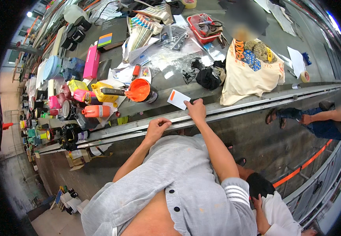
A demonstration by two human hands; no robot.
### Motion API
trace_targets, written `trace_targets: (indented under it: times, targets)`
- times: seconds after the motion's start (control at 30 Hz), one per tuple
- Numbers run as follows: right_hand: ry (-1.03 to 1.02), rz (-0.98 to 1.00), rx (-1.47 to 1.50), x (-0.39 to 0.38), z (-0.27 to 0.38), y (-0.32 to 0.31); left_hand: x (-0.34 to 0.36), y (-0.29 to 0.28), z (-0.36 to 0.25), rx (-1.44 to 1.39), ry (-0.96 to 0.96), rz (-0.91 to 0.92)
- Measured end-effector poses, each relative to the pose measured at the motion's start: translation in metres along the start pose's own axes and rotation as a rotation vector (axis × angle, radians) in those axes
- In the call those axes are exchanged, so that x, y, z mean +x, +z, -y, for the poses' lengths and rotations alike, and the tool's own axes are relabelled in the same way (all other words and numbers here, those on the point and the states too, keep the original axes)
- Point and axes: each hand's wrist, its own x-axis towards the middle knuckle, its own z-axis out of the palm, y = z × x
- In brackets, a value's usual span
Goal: The person mixes red paint in a small container using a stick. They then pour additional red liquid from a bottle into the container and continue stirring. The person briefly handles a white t-shirt and a small paper card before resuming mixing.
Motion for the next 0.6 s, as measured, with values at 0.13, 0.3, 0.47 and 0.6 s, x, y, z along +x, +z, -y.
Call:
trace_targets:
  times: [0.13,0.3,0.47,0.6]
  targets:
    - [-0.044,-0.077,-0.147,0.049,-0.017,0.040,0.007,-0.009,0.010,-0.020,0.098,-0.170]
    - [-0.227,-0.088,-0.162,0.044,-0.014,0.042,0.016,-0.010,0.025,-0.114,0.077,-0.238]
    - [-0.496,0.296,-0.014,0.040,-0.014,-0.045,0.041,0.019,0.001,-0.181,0.011,-0.222]
    - [-0.377,0.295,0.441,0.058,-0.031,-0.145,0.079,0.057,-0.039,-0.127,0.076,-0.179]
